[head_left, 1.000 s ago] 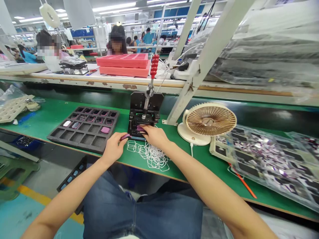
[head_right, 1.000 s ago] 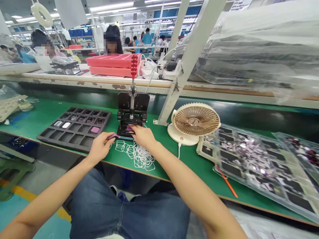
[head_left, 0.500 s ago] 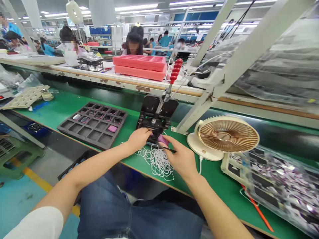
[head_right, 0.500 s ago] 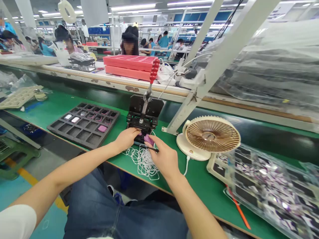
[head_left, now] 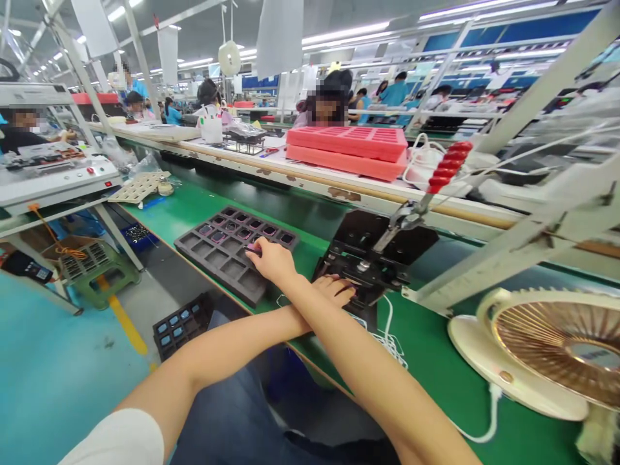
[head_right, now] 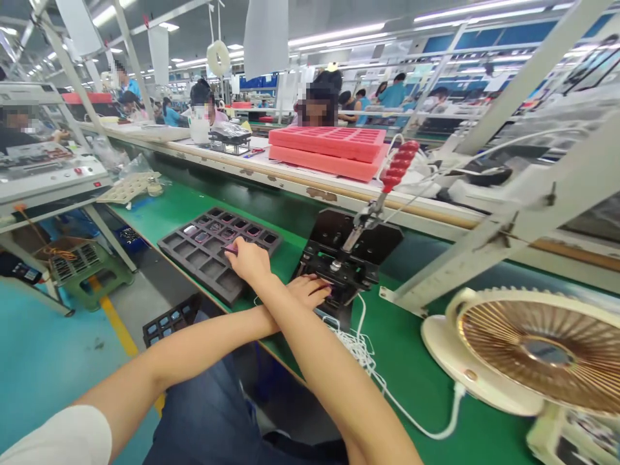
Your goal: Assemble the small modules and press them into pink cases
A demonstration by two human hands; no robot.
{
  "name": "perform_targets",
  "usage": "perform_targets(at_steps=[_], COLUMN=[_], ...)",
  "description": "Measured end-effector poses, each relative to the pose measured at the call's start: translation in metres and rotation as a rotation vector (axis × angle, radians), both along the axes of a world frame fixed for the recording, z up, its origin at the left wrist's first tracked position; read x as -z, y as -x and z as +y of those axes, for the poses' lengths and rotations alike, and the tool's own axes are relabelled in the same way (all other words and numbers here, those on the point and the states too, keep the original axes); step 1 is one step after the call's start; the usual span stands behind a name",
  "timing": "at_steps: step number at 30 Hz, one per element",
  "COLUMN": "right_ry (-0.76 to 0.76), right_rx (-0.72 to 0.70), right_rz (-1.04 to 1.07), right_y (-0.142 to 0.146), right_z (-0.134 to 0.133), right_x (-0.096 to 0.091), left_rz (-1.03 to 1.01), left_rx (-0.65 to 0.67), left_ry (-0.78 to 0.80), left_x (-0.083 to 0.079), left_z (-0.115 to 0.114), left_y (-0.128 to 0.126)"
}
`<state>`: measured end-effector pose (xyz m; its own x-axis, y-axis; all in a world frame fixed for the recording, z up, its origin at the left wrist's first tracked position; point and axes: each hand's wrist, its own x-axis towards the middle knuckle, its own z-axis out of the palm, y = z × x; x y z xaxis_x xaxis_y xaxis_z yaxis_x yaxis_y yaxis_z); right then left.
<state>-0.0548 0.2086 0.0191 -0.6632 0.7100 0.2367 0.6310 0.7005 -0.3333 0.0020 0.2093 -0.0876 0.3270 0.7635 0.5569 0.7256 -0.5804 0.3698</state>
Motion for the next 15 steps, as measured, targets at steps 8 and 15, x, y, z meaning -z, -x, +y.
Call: perform_targets(at_steps=[8,15], right_ry=[-0.028,-0.303], right_rx=[-0.094,0.160], right_rz=[-0.071,0.140], right_y=[0.023,-0.062], right_z=[0.008,-0.031], right_x=[0.018,-0.067], left_rz=[0.079,-0.107], left_rx=[0.003,0.018], left_ry=[0.070,0.130], left_x=[0.000,-0.008], left_z=[-0.005,-0.012], left_y=[0.003,0.005])
